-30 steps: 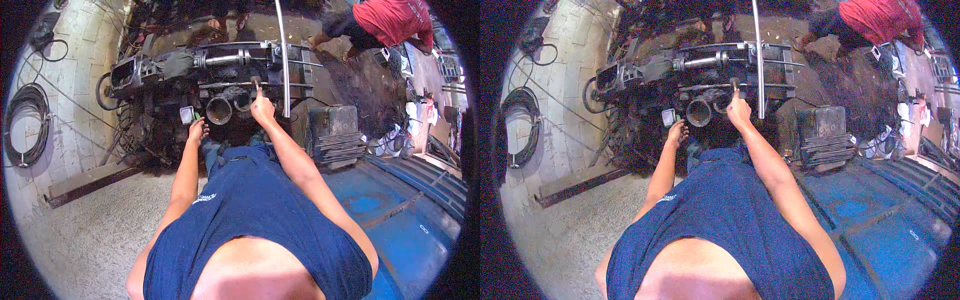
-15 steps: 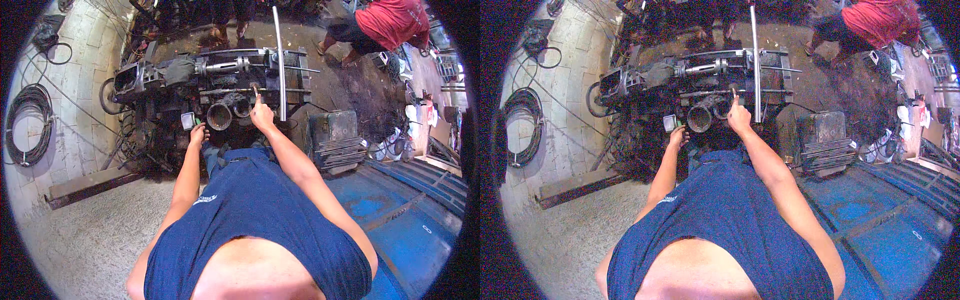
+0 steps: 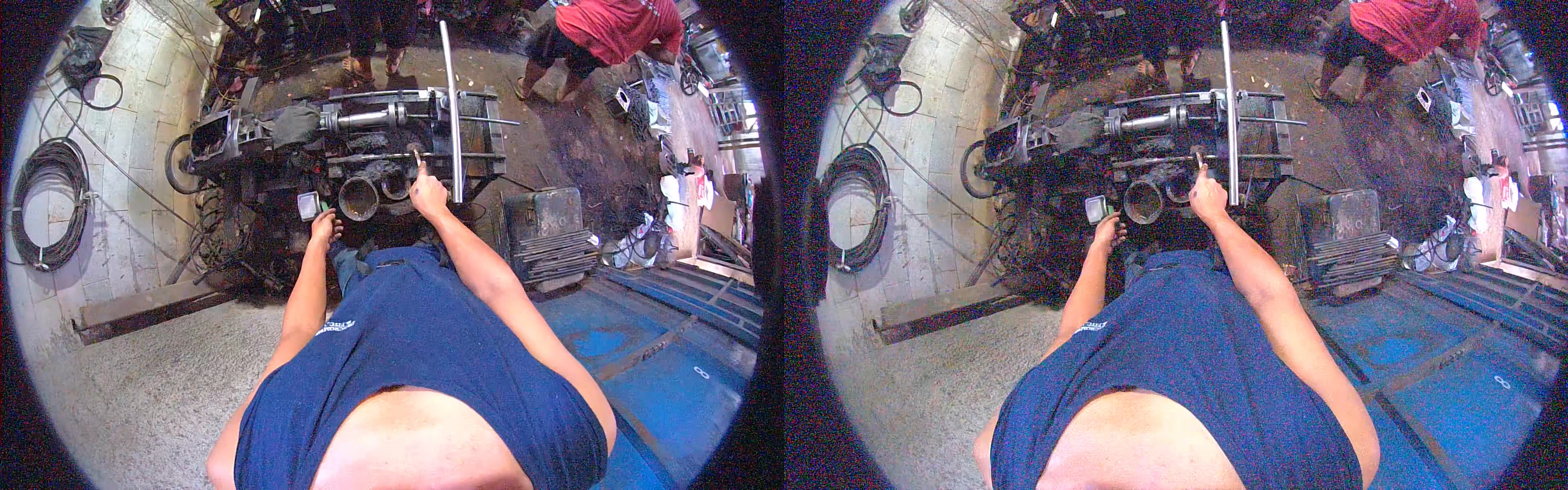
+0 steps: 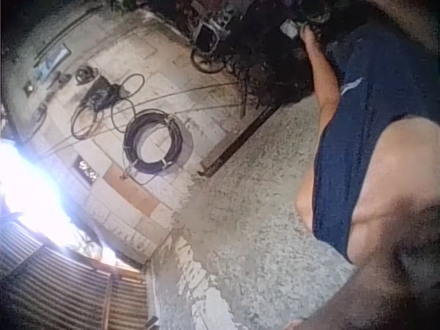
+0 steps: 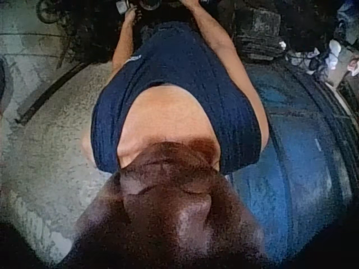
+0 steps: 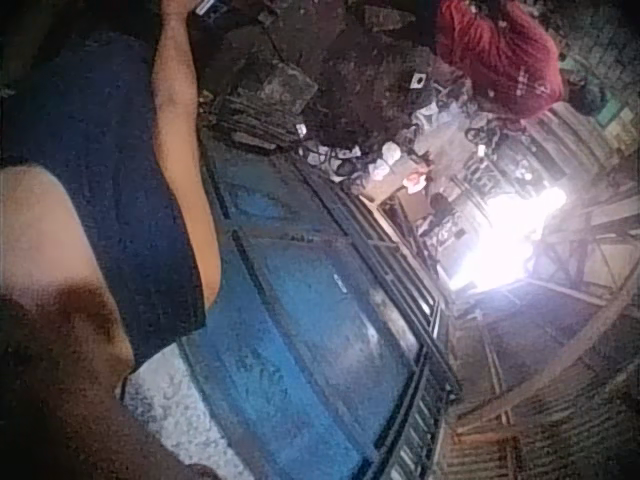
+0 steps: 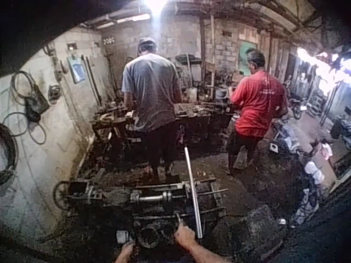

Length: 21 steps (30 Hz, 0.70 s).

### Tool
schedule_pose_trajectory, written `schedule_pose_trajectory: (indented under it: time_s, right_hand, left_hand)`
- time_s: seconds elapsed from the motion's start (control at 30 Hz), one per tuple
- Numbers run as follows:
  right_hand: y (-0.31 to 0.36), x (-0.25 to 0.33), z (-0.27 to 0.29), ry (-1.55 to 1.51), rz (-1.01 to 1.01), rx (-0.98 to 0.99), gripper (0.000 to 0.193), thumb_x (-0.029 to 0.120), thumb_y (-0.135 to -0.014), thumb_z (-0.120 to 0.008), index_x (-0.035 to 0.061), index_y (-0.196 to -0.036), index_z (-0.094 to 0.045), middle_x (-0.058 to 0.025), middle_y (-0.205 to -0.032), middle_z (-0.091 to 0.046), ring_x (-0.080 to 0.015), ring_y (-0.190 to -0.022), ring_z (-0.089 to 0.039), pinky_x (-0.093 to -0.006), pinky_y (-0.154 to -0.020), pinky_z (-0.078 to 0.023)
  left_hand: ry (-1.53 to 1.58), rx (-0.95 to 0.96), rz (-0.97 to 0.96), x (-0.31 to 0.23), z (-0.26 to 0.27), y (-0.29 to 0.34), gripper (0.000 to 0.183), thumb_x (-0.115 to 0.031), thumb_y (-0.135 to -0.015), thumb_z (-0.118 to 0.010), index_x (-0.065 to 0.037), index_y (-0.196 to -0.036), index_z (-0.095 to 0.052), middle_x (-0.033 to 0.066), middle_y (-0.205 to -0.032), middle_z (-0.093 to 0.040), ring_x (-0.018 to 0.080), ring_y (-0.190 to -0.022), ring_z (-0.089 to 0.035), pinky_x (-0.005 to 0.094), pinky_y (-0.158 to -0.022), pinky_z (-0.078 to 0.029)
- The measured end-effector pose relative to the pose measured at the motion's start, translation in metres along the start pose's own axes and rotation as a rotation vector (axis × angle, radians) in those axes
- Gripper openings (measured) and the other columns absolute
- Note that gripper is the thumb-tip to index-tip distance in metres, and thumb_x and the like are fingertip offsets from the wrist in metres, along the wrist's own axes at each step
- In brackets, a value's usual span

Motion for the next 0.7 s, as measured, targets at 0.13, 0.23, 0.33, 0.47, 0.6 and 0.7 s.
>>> schedule_pose_trajectory:
  time_s: [0.13, 0.23, 0.33, 0.47, 0.6, 0.7]
  right_hand:
    - [0.000, 0.000, 0.000, 0.012, 0.029, -0.039, 0.059, 0.016, -0.081, -0.048, -0.0063, -0.136, -0.038, -0.0280, -0.078, -0.063, -0.0427, -0.073, -0.064, -0.0531, -0.069, -0.051]
    - [-0.001, -0.004, -0.005, 0.026, -0.004, -0.022, 0.059, 0.015, -0.081, -0.048, -0.0061, -0.135, -0.038, -0.0277, -0.077, -0.063, -0.0425, -0.072, -0.064, -0.0527, -0.068, -0.051]
    - [0.000, -0.006, -0.007, 0.019, -0.025, -0.021, 0.060, 0.015, -0.081, -0.048, -0.0051, -0.136, -0.037, -0.0271, -0.076, -0.063, -0.0425, -0.071, -0.064, -0.0528, -0.068, -0.051]
    - [0.003, -0.007, -0.006, 0.030, -0.017, -0.032, 0.061, 0.016, -0.081, -0.048, -0.0036, -0.138, -0.036, -0.0268, -0.076, -0.064, -0.0428, -0.071, -0.064, -0.0533, -0.067, -0.051]
    - [0.006, -0.007, -0.005, 0.020, -0.018, -0.041, 0.061, 0.017, -0.081, -0.048, -0.0016, -0.139, -0.036, -0.0267, -0.075, -0.064, -0.0425, -0.069, -0.064, -0.0544, -0.066, -0.051]
    - [0.008, -0.005, -0.005, 0.018, -0.008, -0.043, 0.062, 0.017, -0.081, -0.049, -0.0009, -0.139, -0.036, -0.0266, -0.075, -0.064, -0.0421, -0.069, -0.064, -0.0546, -0.066, -0.051]
  left_hand:
    - [0.003, 0.003, -0.010, -0.003, -0.001, 0.001, 0.034, -0.015, -0.093, -0.046, -0.013, -0.126, -0.053, 0.0054, -0.075, -0.061, 0.0147, -0.054, -0.058, 0.0284, -0.044, -0.048]
    - [0.011, 0.004, -0.018, -0.003, -0.001, 0.001, 0.034, -0.015, -0.092, -0.047, -0.012, -0.125, -0.053, 0.0050, -0.075, -0.061, 0.0146, -0.054, -0.058, 0.0281, -0.044, -0.048]
    - [-0.010, -0.014, -0.032, -0.003, 0.000, -0.001, 0.033, -0.014, -0.092, -0.048, -0.012, -0.124, -0.054, 0.0049, -0.076, -0.060, 0.0145, -0.053, -0.058, 0.0284, -0.044, -0.048]
    - [-0.026, -0.028, -0.037, 0.002, 0.003, -0.007, 0.030, -0.015, -0.092, -0.048, -0.013, -0.122, -0.055, 0.0046, -0.075, -0.059, 0.0145, -0.055, -0.057, 0.0290, -0.045, -0.046]
    - [-0.377, -0.096, -0.123, -0.007, 0.005, -0.018, 0.029, -0.021, -0.090, -0.052, -0.011, -0.116, -0.060, 0.0112, -0.082, -0.064, 0.0221, -0.064, -0.064, 0.0354, -0.054, -0.051]
    - [-0.872, -0.307, -0.370, -0.041, 0.002, -0.012, 0.033, -0.030, -0.087, -0.053, -0.010, -0.111, -0.064, 0.0188, -0.099, -0.067, 0.0341, -0.089, -0.065, 0.0415, -0.077, -0.052]
Point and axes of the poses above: each hand's wrist, its own y-axis away from the middle knuckle, its own z-axis out of the back of the hand, x = y × z, the point moved 10 cm from there along -y, towards the middle knuckle
